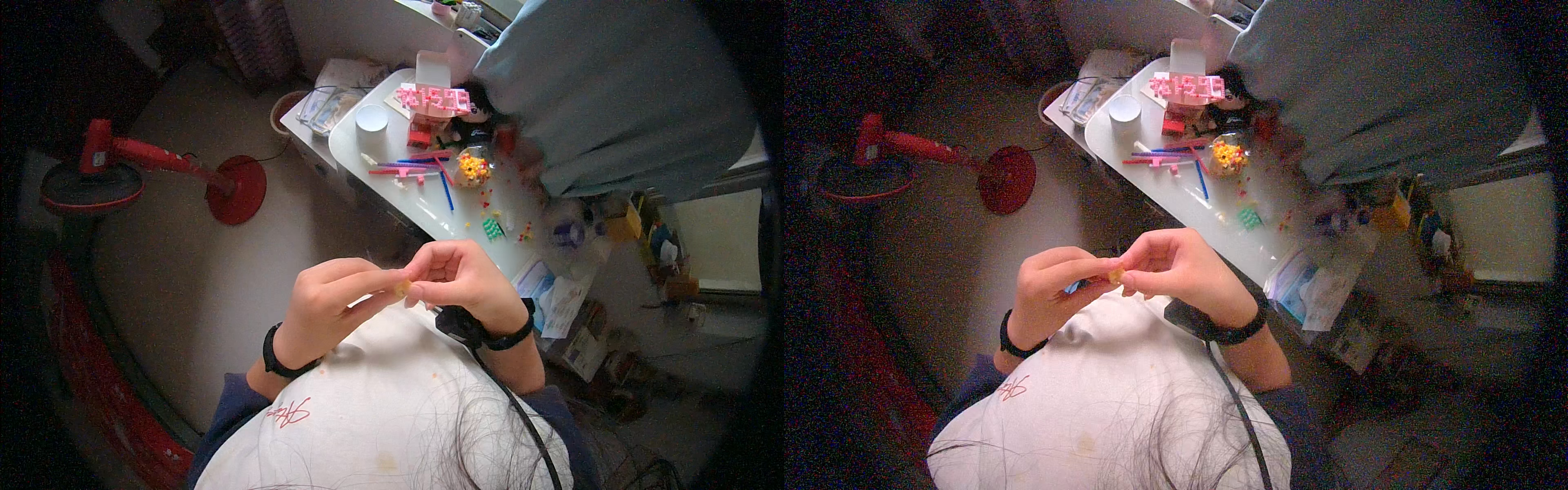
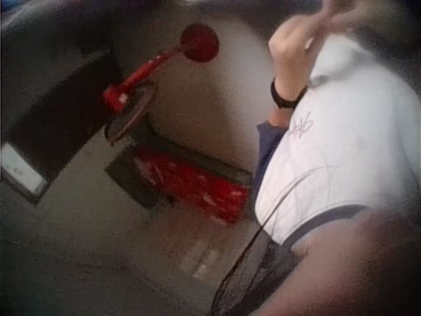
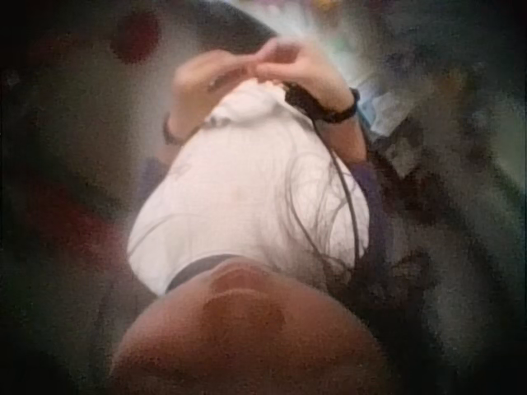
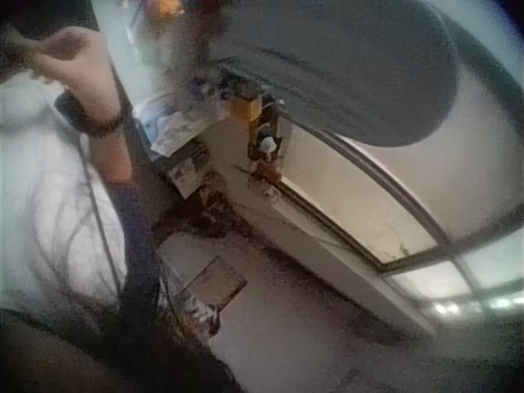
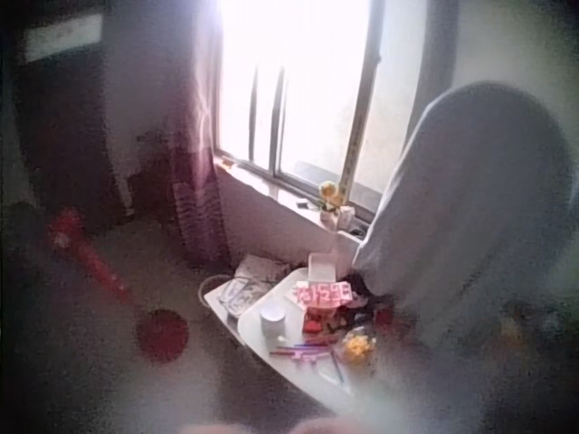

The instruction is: The person assembles small colorful toy bricks at a desk by hand while looking at an instruction manual.

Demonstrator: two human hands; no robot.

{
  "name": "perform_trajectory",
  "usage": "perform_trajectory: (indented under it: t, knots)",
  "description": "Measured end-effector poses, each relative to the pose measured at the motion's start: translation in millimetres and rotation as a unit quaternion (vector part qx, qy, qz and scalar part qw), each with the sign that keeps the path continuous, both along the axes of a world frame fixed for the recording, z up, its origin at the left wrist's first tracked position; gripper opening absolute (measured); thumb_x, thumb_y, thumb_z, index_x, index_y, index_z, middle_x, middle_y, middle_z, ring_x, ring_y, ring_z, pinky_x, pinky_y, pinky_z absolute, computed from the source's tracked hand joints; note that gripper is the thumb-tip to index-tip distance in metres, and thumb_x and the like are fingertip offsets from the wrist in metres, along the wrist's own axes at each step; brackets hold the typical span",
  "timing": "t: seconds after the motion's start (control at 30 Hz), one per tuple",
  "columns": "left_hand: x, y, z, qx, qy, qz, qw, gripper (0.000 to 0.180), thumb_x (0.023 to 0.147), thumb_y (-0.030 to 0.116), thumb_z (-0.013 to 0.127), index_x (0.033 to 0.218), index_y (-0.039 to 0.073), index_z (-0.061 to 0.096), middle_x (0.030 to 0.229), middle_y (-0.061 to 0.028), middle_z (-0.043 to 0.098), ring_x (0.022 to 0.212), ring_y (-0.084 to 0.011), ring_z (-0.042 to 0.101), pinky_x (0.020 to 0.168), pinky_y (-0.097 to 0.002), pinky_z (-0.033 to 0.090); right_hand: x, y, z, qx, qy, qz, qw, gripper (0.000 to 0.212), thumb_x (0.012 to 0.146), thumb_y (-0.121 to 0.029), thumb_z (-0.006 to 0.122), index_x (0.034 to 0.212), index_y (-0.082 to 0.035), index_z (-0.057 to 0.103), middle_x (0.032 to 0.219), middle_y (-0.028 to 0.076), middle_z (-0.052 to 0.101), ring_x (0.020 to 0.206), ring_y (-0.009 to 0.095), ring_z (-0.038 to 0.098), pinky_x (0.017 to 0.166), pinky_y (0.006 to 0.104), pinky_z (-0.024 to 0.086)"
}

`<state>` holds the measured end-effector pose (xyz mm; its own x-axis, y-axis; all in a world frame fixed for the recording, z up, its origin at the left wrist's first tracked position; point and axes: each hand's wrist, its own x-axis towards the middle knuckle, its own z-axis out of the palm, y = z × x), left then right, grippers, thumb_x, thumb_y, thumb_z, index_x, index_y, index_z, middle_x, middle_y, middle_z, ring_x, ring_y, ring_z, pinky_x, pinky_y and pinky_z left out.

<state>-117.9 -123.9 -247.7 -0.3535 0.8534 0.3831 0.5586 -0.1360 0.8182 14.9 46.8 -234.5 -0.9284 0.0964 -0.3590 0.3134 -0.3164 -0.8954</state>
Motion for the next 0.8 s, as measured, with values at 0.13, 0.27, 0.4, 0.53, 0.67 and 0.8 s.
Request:
perform_trajectory:
  t: [0.13, 0.27, 0.4, 0.53, 0.67, 0.8]
  knots:
    - [-3, -8, -1, 0.008, -0.014, -0.005, 1.000, 0.028, 0.072, 0.001, 0.076, 0.099, 0.005, 0.071, 0.081, -0.0095, 0.068, 0.068, -0.0197, 0.066, 0.059, -0.0283, 0.051, -4, -8, -3, 0.000, -0.014, -0.009, 1.000, 0.019, 0.082, -0.010, 0.073, 0.096, 0.000, 0.064, 0.087, 0.005, 0.067, 0.076, 0.009, 0.064, 0.063, 0.0185, 0.049]
    - [-4, -14, 4, 0.033, -0.010, 0.001, 0.999, 0.026, 0.075, 0.001, 0.073, 0.101, 0.003, 0.070, 0.079, -0.0093, 0.067, 0.068, -0.0203, 0.066, 0.058, -0.0278, 0.051, -7, -19, 6, -0.018, -0.021, -0.024, 0.999, 0.020, 0.082, -0.010, 0.073, 0.096, 0.001, 0.064, 0.089, 0.005, 0.067, 0.078, 0.009, 0.064, 0.064, 0.0180, 0.049]
    - [-12, -17, 13, 0.050, -0.023, 0.012, 0.998, 0.029, 0.075, -0.001, 0.073, 0.103, 0.003, 0.070, 0.081, -0.0096, 0.067, 0.070, -0.0186, 0.066, 0.061, -0.0262, 0.053, -11, -39, 8, 0.075, 0.092, -0.140, 0.983, 0.017, 0.081, -0.004, 0.072, 0.097, -0.001, 0.066, 0.091, 0.005, 0.067, 0.080, 0.010, 0.064, 0.066, 0.0201, 0.051]
    - [-20, -16, 19, 0.058, -0.045, 0.009, 0.997, 0.032, 0.074, -0.003, 0.074, 0.105, 0.003, 0.070, 0.083, -0.0090, 0.068, 0.071, -0.0164, 0.067, 0.063, -0.0246, 0.054, -14, -51, 19, 0.250, 0.182, -0.184, 0.933, 0.016, 0.079, 0.005, 0.070, 0.093, 0.000, 0.068, 0.092, 0.007, 0.067, 0.081, 0.012, 0.065, 0.067, 0.0215, 0.053]
    - [-20, -16, 26, 0.057, -0.073, 0.019, 0.996, 0.036, 0.072, -0.003, 0.075, 0.107, 0.004, 0.070, 0.084, -0.0084, 0.068, 0.073, -0.0150, 0.067, 0.064, -0.0238, 0.054, -19, -49, 24, 0.294, 0.197, -0.184, 0.917, 0.019, 0.075, 0.005, 0.074, 0.092, 0.000, 0.069, 0.089, 0.010, 0.068, 0.078, 0.015, 0.066, 0.065, 0.0234, 0.053]
    - [-22, -21, 29, 0.057, -0.109, 0.010, 0.992, 0.037, 0.072, -0.003, 0.076, 0.109, 0.005, 0.070, 0.086, -0.0089, 0.069, 0.074, -0.0148, 0.068, 0.066, -0.0239, 0.055, -21, -52, 27, 0.306, 0.215, -0.181, 0.909, 0.020, 0.073, 0.003, 0.075, 0.092, -0.001, 0.070, 0.086, 0.010, 0.068, 0.077, 0.017, 0.066, 0.064, 0.0251, 0.052]
